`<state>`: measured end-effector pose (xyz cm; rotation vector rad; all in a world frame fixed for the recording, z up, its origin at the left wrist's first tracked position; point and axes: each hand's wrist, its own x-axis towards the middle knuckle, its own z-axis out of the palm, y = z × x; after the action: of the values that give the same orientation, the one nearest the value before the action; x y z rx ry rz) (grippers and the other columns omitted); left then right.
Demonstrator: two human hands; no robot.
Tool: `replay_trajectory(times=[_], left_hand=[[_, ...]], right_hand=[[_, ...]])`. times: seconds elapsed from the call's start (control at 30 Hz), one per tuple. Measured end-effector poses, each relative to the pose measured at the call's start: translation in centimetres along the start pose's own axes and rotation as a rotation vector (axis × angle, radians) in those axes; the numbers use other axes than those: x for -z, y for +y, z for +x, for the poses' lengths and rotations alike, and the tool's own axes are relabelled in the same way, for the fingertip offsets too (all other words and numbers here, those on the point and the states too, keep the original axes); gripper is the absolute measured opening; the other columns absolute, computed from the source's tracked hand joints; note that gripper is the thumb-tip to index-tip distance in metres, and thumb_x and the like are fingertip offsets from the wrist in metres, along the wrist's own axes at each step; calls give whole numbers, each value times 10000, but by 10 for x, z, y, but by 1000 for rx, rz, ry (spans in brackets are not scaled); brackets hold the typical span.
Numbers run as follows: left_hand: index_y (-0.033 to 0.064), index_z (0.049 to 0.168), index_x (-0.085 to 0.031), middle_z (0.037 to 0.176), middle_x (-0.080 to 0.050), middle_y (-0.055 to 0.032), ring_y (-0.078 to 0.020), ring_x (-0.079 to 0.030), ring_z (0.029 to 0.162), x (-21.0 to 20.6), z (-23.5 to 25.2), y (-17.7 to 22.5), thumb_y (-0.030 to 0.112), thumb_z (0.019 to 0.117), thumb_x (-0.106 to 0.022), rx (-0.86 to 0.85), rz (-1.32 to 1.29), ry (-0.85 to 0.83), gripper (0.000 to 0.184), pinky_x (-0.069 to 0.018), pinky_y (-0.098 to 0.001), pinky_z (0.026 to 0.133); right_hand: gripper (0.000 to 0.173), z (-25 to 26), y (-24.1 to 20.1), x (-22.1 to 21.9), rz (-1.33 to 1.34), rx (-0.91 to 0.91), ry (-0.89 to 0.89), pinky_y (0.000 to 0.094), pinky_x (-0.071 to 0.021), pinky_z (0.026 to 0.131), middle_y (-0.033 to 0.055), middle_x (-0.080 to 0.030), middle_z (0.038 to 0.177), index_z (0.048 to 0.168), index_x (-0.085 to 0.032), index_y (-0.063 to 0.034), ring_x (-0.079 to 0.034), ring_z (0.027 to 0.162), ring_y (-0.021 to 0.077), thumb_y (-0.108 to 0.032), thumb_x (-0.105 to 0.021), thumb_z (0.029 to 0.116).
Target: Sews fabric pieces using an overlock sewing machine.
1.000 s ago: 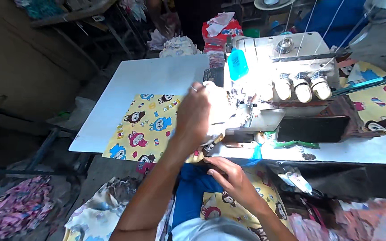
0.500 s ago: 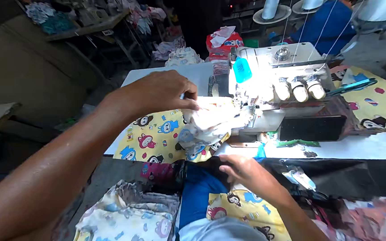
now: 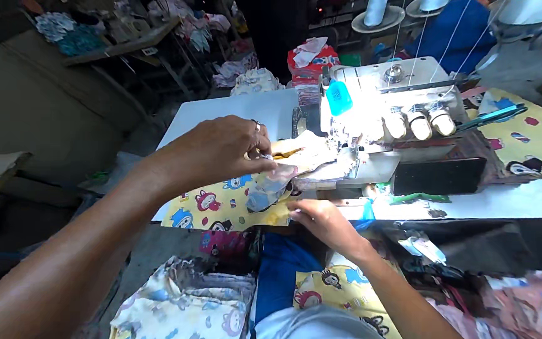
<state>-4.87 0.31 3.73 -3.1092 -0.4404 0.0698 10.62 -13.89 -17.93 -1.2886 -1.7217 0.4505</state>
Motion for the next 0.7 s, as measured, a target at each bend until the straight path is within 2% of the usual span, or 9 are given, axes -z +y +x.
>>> replay_trajectory(times=[0.07,0.13,0.23,0.3,0.37,0.47,0.5,0.57,0.7], left_hand=[[230,849,-709,957,-661,93,-29,-582,713,-9,1,12,554,959,-567,-75,-127,38,370,-487,-268,590],[228,849,-695,969,-681,94,-7,-574,694,-14,5,32,548,964,-560,-154,-163,46,366,-470,-233,571],[183,838,-672,809,-630,35,-98,-607,669,-13,8,44,472,978,-568,-201,-44,55,337,-466,-297,543],[148,884,-704,767,-620,-20,-189,-622,651,-7,8,32,381,983,-619,-107,27,49,268,-479,-407,539],[148,920,-716,803,-614,-27,-200,-619,681,-2,6,10,376,993,-623,-1,35,32,257,-485,-434,574],[208,899,-696,852,-611,85,-7,-531,649,-7,1,-14,452,977,-607,51,-143,40,271,-426,-208,542],[208,890,-692,855,-612,90,3,-531,655,-10,1,-15,453,973,-612,63,-189,40,271,-423,-198,545],[198,881,-685,851,-604,75,-41,-545,690,-12,2,-8,475,966,-605,72,-184,37,300,-427,-272,580],[224,874,-668,842,-584,92,-38,-518,663,-12,3,0,531,970,-558,34,-120,63,340,-400,-266,559]], right_hand=[[246,1,-4,-1,51,-32,280,295,-628,742,112,-745,973,1183,-705,23,-734,801,147,-120,-573,1033],[206,7,-13,-8,57,-4,426,281,-625,763,136,-716,997,1147,-681,49,-727,832,149,-67,-618,989],[181,9,-17,-16,11,75,213,390,-600,763,173,-712,985,1058,-710,23,-720,852,251,-89,-650,928],[232,6,-10,-14,15,97,-39,413,-593,764,139,-739,985,1100,-736,-20,-729,852,246,-186,-602,1011],[238,1,-1,-7,46,123,-105,377,-585,778,96,-747,990,1118,-747,-49,-725,862,202,-189,-571,1039],[176,-1,-1,10,33,94,120,296,-592,761,63,-734,945,1055,-746,-47,-703,819,131,-136,-598,1019],[144,1,-4,17,6,71,217,273,-594,743,61,-717,939,1040,-744,-48,-693,807,113,-118,-625,999],[104,10,-8,30,-39,51,406,238,-578,720,78,-703,943,1018,-745,-32,-671,794,98,-83,-686,951],[105,29,-10,43,-157,41,560,237,-528,730,67,-674,872,1004,-739,-36,-628,773,110,-113,-702,943]])
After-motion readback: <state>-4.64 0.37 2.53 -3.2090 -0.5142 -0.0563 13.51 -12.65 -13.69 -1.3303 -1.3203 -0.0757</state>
